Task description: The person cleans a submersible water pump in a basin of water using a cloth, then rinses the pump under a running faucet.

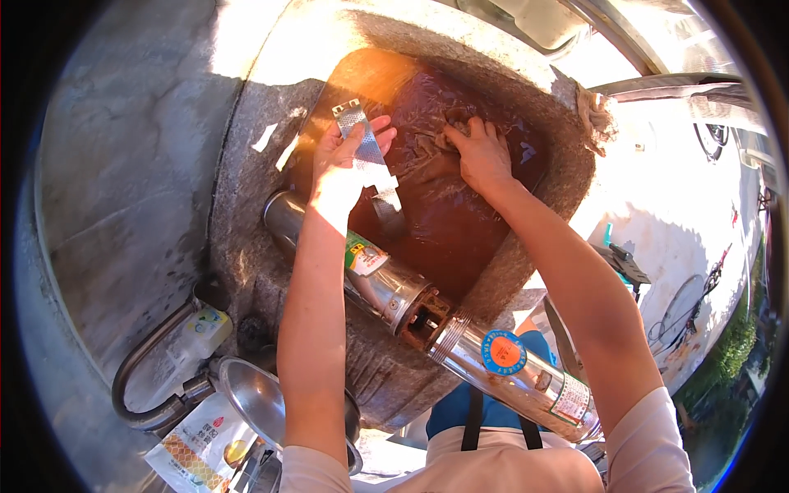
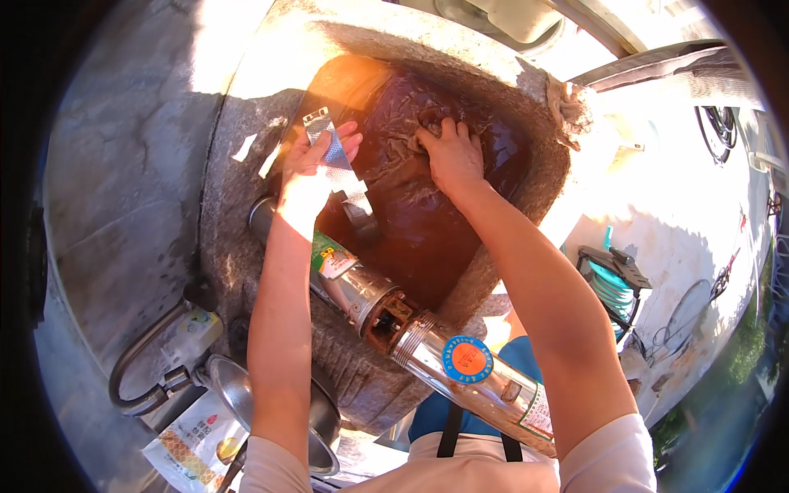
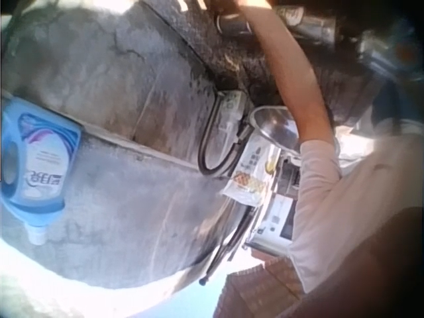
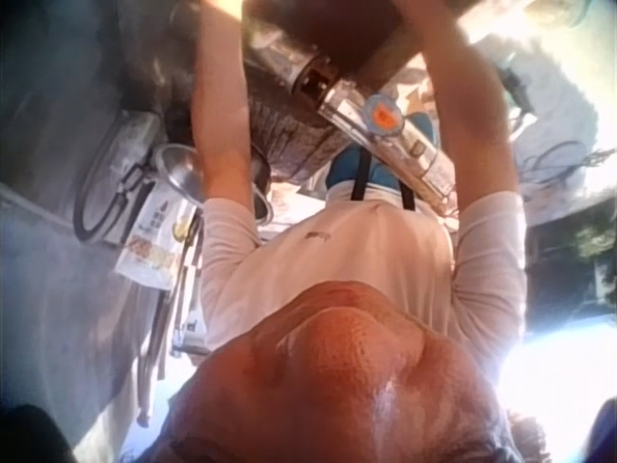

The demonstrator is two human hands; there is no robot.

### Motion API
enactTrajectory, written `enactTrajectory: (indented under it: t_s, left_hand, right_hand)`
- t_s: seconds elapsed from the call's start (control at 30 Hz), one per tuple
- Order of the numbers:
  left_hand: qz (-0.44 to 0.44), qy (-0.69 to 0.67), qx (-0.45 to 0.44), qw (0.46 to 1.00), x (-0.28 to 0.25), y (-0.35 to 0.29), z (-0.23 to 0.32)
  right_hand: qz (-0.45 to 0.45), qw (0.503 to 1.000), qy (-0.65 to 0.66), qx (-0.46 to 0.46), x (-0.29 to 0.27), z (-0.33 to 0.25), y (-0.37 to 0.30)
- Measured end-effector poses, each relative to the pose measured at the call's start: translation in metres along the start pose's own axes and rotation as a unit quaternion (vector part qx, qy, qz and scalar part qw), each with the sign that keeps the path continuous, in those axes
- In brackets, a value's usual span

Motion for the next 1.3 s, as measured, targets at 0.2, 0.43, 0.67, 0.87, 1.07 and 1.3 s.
enactTrajectory:
  t_s: [0.2,0.43,0.67,0.87,1.07,1.3]
  left_hand:
    - [0.099,-0.068,0.029,0.992,-0.004,0.019,0.012]
    - [0.136,-0.193,0.011,0.972,-0.014,0.031,0.008]
    - [0.160,-0.211,0.000,0.964,-0.019,0.027,0.010]
    - [-0.080,-0.128,-0.086,0.985,0.010,-0.005,-0.042]
    - [0.049,-0.213,-0.086,0.972,0.023,0.005,-0.035]
    - [0.160,-0.168,-0.023,0.972,0.031,0.005,0.000]
  right_hand:
    - [-0.174,0.844,0.491,0.127,-0.016,0.012,0.010]
    - [-0.217,0.733,0.645,-0.020,-0.028,-0.067,0.009]
    - [-0.122,0.818,0.557,-0.071,-0.019,-0.075,0.002]
    - [-0.108,0.769,0.628,0.048,-0.028,-0.062,0.015]
    - [-0.087,0.830,0.550,0.020,-0.032,-0.066,0.004]
    - [-0.095,0.860,0.489,-0.111,-0.033,-0.056,-0.034]
Point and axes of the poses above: each hand's wrist, its own y-axis towards the middle knuckle, its own x-axis out of the palm, z = x × y, the point moved 1 cm from there along y, towards the middle knuckle, and after that the axes turned 3 degrees about y, right-handed, at the moved point
